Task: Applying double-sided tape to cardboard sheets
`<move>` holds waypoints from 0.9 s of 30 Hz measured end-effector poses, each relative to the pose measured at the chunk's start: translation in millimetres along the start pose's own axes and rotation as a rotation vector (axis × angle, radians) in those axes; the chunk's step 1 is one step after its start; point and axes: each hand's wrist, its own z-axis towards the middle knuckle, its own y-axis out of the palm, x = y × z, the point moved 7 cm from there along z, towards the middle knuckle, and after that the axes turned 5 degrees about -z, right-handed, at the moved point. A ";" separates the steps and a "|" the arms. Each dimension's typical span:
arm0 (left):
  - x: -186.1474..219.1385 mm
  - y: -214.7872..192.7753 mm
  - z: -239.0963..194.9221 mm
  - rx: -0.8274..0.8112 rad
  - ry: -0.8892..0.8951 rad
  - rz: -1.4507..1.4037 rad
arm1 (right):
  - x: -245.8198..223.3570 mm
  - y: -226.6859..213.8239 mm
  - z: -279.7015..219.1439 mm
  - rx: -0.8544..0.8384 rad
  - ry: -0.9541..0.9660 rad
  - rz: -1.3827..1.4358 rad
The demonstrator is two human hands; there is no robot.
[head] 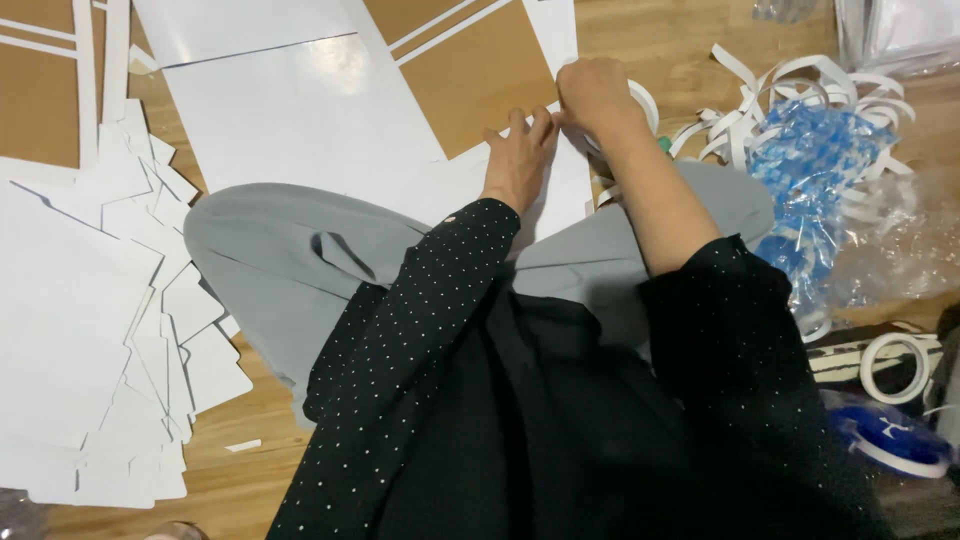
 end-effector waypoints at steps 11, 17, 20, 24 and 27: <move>-3.2 -6.3 5.7 0.090 -0.010 -0.005 | -16.7 -74.1 -54.1 0.458 -0.166 -0.616; -7.2 0.5 7.6 0.039 0.052 0.018 | 93.5 -78.4 -55.9 0.637 0.405 0.554; -16.9 -17.9 -1.8 -0.022 0.075 -0.179 | 60.5 -58.1 -60.8 0.349 0.429 0.665; -60.7 -7.9 -5.5 0.094 0.106 -0.806 | 18.6 -84.9 -63.1 0.267 0.306 0.528; -145.2 -15.5 -2.5 0.453 -0.311 -0.819 | -2.1 -90.2 -56.3 0.043 0.280 0.521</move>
